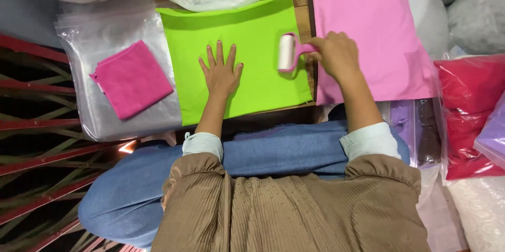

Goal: Cleaning a green fabric pouch using a lint roller and folding it.

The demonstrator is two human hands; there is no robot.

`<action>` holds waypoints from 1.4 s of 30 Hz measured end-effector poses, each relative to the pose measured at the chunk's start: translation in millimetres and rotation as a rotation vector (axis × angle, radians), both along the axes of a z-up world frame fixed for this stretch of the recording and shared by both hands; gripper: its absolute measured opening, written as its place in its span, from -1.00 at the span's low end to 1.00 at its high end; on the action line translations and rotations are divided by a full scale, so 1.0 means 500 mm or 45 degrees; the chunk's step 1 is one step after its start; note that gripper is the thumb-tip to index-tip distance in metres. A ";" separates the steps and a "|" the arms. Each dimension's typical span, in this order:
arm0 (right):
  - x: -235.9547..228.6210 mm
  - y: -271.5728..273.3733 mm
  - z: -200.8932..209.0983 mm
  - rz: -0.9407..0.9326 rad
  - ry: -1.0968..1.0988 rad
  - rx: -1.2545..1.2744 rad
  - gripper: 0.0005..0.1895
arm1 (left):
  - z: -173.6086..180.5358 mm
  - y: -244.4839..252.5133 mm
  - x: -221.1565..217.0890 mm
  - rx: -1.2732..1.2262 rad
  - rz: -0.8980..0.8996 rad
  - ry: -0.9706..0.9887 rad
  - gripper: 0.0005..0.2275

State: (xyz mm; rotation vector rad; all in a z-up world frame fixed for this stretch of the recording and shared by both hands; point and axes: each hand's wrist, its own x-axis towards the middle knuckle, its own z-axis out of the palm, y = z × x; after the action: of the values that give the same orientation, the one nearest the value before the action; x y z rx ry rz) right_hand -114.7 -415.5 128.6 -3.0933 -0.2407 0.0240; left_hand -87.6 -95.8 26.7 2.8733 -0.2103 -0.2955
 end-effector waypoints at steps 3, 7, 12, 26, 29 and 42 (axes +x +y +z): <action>0.001 -0.054 0.031 -0.086 -0.039 -0.087 -0.65 | 0.005 0.000 0.042 0.008 -0.011 -0.014 -0.47; -0.018 0.056 0.060 -0.029 0.109 0.228 -0.66 | -0.004 -0.004 0.075 0.005 -0.007 0.019 -0.47; -0.035 0.112 0.000 0.144 0.216 0.228 -0.66 | -0.007 0.046 -0.007 0.048 0.046 0.079 -0.46; -0.121 0.188 -0.016 0.330 0.240 0.179 -0.66 | -0.045 0.123 -0.153 -0.075 0.246 -0.017 -0.46; -0.124 0.101 -0.006 0.332 0.165 0.068 -0.69 | -0.036 0.145 -0.176 0.118 0.167 0.010 -0.40; -0.099 0.105 0.007 0.198 0.354 0.066 -0.65 | -0.013 0.013 -0.141 -0.001 0.105 0.048 -0.40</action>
State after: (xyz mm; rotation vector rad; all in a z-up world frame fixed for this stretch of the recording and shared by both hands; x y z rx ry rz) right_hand -164.2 -363.2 131.9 -2.9637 -0.4593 0.4408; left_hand -158.3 -89.4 20.3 2.8640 -0.0842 -0.3336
